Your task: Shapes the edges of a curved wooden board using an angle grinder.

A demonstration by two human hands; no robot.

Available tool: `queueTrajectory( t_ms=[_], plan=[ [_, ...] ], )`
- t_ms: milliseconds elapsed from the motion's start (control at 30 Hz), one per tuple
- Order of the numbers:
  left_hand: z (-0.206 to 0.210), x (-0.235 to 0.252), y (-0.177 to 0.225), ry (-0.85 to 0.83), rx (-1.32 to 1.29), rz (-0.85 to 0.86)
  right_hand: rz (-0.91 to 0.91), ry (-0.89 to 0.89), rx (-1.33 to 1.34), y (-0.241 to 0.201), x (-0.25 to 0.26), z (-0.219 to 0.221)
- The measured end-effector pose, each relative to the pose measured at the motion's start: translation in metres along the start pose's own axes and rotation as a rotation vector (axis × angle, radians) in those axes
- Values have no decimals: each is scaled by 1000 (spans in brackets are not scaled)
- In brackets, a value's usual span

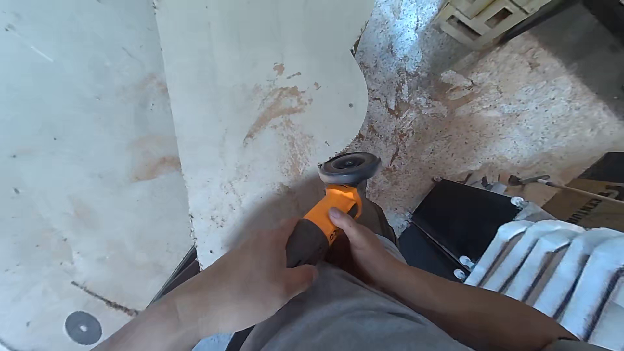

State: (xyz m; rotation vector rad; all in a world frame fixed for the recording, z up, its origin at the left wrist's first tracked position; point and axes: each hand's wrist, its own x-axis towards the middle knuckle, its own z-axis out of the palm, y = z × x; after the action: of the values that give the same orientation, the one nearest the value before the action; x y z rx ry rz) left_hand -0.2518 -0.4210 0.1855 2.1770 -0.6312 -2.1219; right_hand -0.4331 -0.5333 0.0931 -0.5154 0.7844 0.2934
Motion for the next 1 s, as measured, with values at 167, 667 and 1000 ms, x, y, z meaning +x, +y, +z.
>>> queueTrajectory(
  t_ms=[167, 667, 1000],
  plan=[
    [13, -1, -3, -15, -156, 40, -45, 160, -238, -6, -14, 2],
    [53, -40, -6, 193, -314, 180, -82, -549, -385, -48, -42, -65],
    [108, -121, -84, 700, -732, 642, -415, 64, -737, -46, 90, -72]
  ],
)
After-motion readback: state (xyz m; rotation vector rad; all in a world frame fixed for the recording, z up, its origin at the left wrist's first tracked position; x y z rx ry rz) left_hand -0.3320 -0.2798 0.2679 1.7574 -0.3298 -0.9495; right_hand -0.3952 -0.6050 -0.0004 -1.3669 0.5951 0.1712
